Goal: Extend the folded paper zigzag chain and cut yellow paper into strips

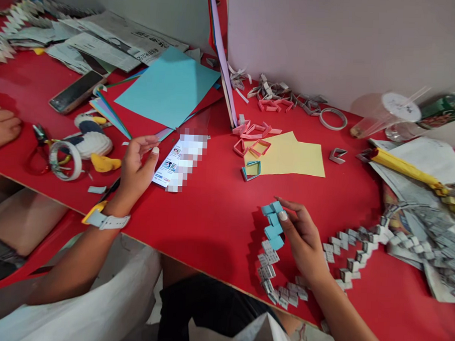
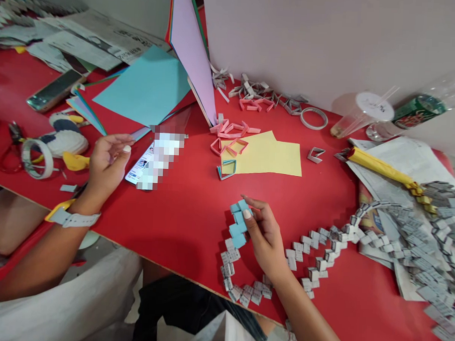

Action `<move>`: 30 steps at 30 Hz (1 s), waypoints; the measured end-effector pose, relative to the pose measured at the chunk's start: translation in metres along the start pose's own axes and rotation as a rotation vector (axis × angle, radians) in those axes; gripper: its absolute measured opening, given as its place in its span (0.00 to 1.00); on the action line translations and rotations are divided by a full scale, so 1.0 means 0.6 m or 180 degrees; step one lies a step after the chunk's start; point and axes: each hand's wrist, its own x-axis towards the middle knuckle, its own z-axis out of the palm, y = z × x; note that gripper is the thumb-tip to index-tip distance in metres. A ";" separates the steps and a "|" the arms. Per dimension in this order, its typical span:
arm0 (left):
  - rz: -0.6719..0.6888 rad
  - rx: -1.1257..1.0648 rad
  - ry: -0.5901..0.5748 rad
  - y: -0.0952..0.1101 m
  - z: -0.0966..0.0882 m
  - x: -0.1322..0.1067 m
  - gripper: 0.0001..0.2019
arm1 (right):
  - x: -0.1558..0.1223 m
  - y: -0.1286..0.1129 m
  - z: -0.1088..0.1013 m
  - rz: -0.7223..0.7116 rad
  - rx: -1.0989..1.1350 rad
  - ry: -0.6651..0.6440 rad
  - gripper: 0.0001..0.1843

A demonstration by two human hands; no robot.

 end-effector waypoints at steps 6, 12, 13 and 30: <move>0.0088 0.0130 -0.0047 0.000 0.000 0.002 0.18 | 0.000 0.003 0.000 -0.0009 -0.0070 0.0004 0.15; 0.0191 0.0373 -0.0312 0.006 0.001 -0.006 0.26 | 0.002 0.003 0.000 -0.0019 -0.0096 -0.0022 0.16; 0.0201 0.0403 -0.0351 0.008 0.002 -0.008 0.28 | 0.002 0.003 0.000 -0.0020 -0.0098 -0.0026 0.16; 0.0311 0.0711 -0.0498 0.023 0.009 -0.009 0.31 | 0.001 0.003 0.000 -0.0006 -0.0106 -0.0015 0.16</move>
